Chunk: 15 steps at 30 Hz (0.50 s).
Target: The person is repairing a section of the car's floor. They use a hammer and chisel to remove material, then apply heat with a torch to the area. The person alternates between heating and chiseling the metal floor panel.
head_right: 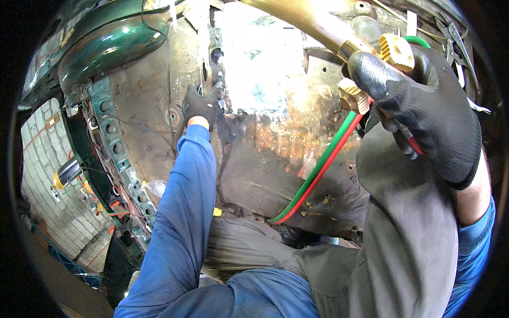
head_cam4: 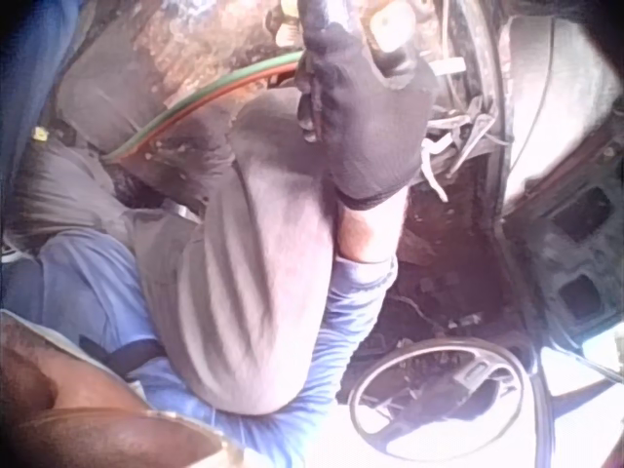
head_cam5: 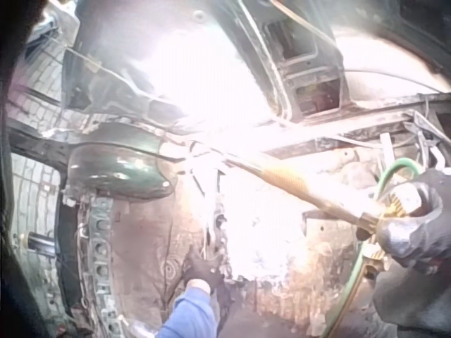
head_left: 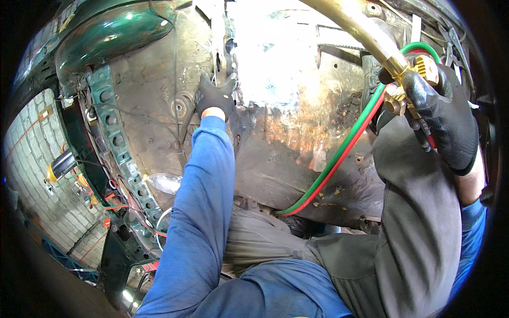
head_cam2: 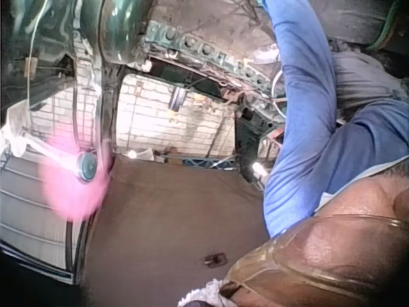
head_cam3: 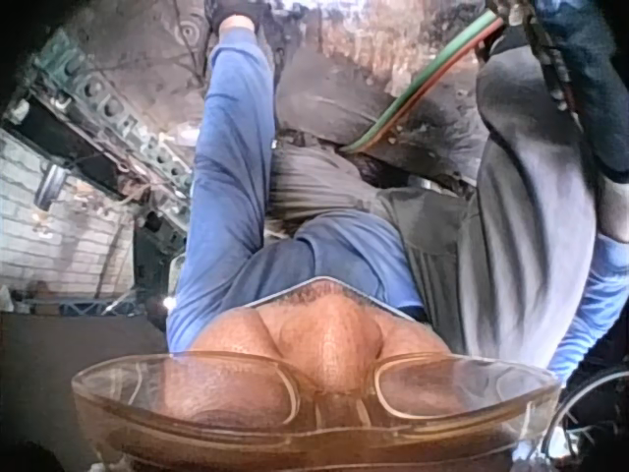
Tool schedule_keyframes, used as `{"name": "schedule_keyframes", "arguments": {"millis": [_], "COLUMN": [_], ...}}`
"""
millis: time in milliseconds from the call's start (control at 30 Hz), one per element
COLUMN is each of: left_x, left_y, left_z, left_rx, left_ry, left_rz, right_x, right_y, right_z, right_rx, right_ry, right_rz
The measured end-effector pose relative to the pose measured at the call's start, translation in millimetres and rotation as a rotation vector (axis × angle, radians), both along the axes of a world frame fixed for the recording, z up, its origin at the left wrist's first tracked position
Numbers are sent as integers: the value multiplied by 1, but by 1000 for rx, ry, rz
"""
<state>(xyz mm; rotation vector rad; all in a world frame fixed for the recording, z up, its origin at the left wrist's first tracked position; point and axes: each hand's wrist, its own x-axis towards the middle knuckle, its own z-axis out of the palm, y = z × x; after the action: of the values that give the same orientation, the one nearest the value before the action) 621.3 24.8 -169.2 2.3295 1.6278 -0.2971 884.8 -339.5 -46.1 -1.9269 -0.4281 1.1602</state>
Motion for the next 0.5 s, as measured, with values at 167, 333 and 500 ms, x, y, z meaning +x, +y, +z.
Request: {"name": "schedule_keyframes", "arguments": {"millis": [167,333,500], "left_x": [-36,-131,-208], "left_y": [6,30,70], "left_z": [11,22,26], "left_rx": [-104,149,295], "left_ry": [-118,-198,22], "left_rz": [71,90,38], "right_x": [-9,-6,-9], "right_y": [5,13,14], "right_z": [17,9,18], "right_rx": [-11,36,47], "right_ry": [-63,22,19], "right_rz": [-83,-63,-74]}}
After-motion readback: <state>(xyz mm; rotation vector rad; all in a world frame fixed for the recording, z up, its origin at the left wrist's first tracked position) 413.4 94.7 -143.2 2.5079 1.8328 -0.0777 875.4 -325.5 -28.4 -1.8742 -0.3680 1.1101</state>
